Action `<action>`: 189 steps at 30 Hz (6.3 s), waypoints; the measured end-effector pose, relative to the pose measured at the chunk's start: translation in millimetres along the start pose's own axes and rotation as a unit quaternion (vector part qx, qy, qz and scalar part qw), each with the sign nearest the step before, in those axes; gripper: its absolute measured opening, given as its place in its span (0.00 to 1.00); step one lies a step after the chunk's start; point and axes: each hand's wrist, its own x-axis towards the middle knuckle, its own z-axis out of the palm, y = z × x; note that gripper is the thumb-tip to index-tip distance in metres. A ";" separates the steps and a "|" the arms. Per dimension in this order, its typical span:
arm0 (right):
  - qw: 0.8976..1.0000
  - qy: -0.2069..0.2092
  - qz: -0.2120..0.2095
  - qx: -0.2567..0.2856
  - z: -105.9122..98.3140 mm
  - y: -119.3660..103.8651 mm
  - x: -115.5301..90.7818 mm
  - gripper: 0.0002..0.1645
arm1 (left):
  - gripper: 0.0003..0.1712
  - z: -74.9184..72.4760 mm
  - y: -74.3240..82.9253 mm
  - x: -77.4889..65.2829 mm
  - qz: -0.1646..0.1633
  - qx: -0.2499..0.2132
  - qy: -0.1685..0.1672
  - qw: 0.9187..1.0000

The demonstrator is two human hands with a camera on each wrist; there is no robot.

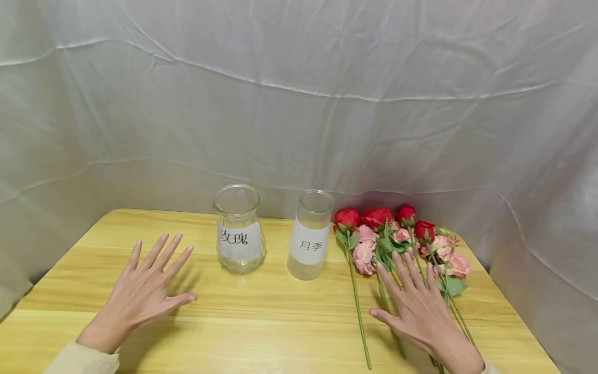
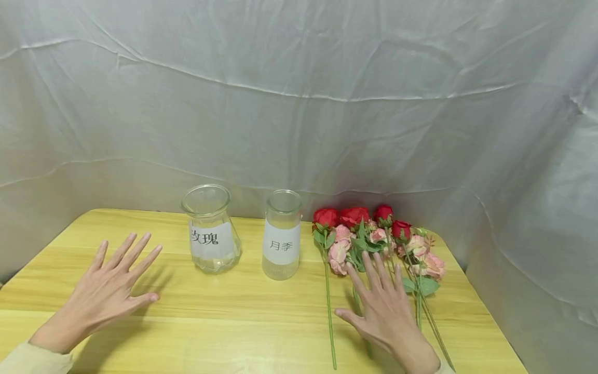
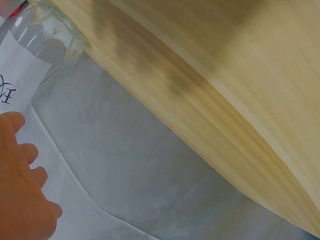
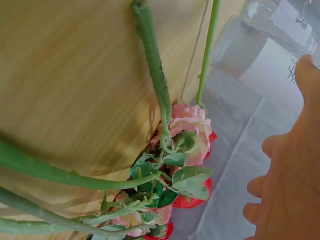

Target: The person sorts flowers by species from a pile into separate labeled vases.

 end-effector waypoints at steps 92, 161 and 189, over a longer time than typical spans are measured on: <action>0.803 -0.159 0.302 0.489 34.0 -26.1 62.0 0.21 | 0.52 1.5 27.6 133.7 -0.333 -0.544 0.001 0.770; 0.537 0.203 0.218 0.789 -63.5 -27.4 111.6 0.03 | 0.50 8.1 32.5 131.1 -0.323 -0.560 0.039 0.762; 0.526 0.239 0.207 0.789 -98.7 -54.3 197.2 0.04 | 0.50 11.5 30.9 132.4 -0.324 -0.567 0.046 0.756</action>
